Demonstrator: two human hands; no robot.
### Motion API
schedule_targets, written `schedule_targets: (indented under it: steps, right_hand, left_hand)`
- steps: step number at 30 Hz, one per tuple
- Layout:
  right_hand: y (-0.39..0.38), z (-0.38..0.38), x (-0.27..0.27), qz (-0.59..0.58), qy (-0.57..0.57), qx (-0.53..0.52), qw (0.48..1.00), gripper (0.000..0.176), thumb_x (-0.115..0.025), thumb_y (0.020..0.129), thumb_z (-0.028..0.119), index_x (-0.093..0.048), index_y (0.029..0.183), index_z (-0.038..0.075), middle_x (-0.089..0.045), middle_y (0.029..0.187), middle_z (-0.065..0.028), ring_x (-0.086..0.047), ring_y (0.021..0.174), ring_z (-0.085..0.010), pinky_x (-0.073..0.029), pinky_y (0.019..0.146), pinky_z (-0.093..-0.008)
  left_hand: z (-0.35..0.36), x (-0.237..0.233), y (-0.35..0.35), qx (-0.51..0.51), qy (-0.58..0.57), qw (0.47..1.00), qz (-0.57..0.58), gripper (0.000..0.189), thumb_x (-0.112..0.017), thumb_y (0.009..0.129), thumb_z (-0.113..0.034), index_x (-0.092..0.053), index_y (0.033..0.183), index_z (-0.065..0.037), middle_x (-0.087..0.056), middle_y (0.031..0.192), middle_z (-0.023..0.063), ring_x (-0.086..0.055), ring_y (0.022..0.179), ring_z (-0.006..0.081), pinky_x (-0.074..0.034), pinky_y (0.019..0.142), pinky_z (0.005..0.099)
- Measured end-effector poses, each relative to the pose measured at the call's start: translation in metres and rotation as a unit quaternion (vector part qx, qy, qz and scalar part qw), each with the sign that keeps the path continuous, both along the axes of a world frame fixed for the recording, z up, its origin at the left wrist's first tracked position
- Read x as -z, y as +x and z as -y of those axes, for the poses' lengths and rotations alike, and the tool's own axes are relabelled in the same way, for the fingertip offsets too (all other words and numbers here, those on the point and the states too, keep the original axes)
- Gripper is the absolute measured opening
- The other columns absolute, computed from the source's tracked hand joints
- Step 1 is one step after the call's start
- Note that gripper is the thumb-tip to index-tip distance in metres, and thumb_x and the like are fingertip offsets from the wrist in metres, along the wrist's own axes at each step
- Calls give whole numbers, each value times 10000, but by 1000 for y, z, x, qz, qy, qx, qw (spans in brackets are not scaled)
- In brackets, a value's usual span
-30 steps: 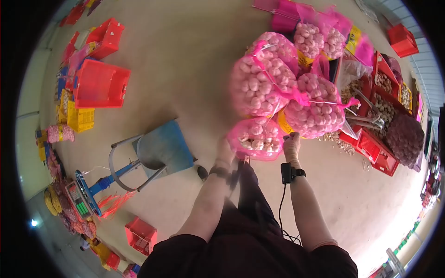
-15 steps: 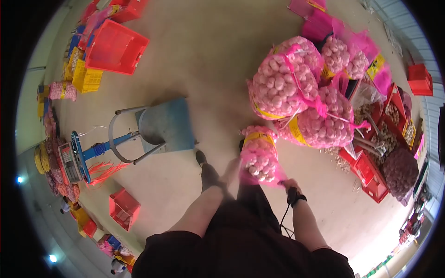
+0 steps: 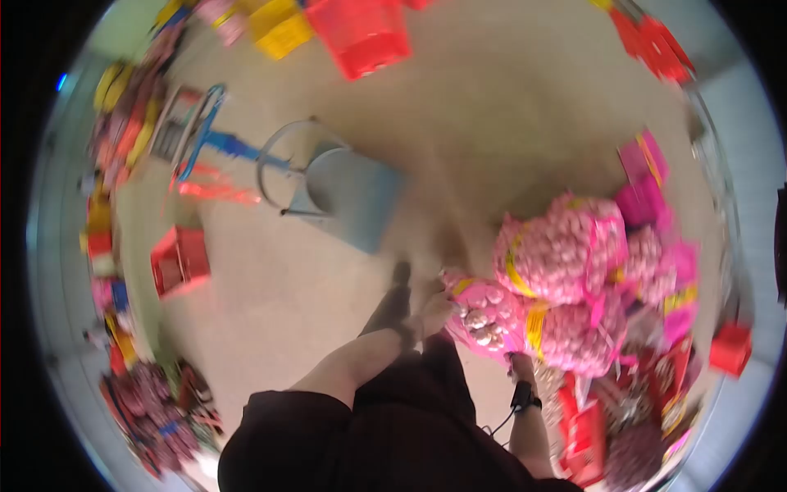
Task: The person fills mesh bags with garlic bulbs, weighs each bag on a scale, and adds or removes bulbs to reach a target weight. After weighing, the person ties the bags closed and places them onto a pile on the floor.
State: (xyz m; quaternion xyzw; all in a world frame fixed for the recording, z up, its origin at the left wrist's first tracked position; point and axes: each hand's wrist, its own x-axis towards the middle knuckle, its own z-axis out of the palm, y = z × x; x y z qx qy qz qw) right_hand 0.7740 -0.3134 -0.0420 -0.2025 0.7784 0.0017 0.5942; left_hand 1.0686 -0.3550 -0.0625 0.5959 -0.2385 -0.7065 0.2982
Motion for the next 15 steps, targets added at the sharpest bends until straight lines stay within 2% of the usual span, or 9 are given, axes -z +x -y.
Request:
schedule_targets:
  steps: [5,7,8,9,11,12,13,14,15]
  right_hand:
    - [43,72,-71,28,-38,-28,998,98,-616,723,193,-606,731,97,-464,564,16,-388,446,-103,-324,388,-253]
    - [73,104,-96,63,-68,-44,995,90,-625,715,198,-594,713,114,-429,546,35,-384,447,-98,-315,393,-246]
    - [95,125,-116,79,-86,-79,990,102,-638,709,209,-598,735,119,-438,547,48,-381,447,-85,-311,396,-240]
    - [121,146,-130,78,-93,-92,988,102,-638,709,209,-598,735,119,-438,547,48,-381,447,-85,-311,396,-240]
    - [162,176,-151,58,-139,-158,976,33,-597,727,148,-586,730,117,-448,530,48,-351,374,-88,-271,357,-235]
    - [155,188,-124,129,-299,-310,893,34,-578,748,150,-586,733,120,-474,543,32,-361,381,-85,-271,369,-239]
    - [164,207,-122,133,-298,-324,888,34,-578,748,150,-586,733,120,-474,543,32,-361,381,-85,-271,369,-239]
    - [178,227,-121,39,-401,-595,696,155,-598,676,116,-592,830,98,-546,700,-23,-464,540,-174,-365,491,-294]
    - [192,246,-114,-62,-459,-784,414,324,-619,605,82,-599,928,76,-617,857,-79,-567,699,-263,-458,613,-350]
  left_hand:
    - [37,-117,47,-165,-84,977,-102,198,-544,770,17,-558,967,3,-596,851,79,-586,804,174,-458,706,261]
    - [47,-160,76,-201,27,955,-218,214,-485,791,48,-535,996,15,-589,877,90,-588,786,177,-467,710,270]
    - [53,-138,83,-180,38,964,-192,364,-668,731,-72,-513,1056,-18,-589,851,40,-540,728,117,-441,629,208]
    - [52,-119,93,-191,28,962,-195,364,-668,731,-72,-513,1056,-18,-589,851,40,-540,728,117,-441,629,208]
    - [61,-200,142,-146,100,983,-49,199,-540,784,-111,-578,974,-69,-581,843,106,-575,788,217,-452,673,295]
    - [51,-179,149,-162,100,980,-54,199,-540,784,-111,-578,974,-69,-581,843,106,-575,788,217,-452,673,295]
    - [41,-139,155,-158,3,986,-51,241,-624,742,-173,-587,947,-51,-597,839,80,-574,769,191,-455,659,295]
    - [37,-119,169,-150,-95,983,-43,318,-708,700,-235,-596,919,-32,-613,835,54,-574,750,166,-458,646,296]
    - [39,-140,188,-160,-99,981,-36,318,-708,700,-235,-596,919,-32,-613,835,54,-574,750,166,-458,646,296]
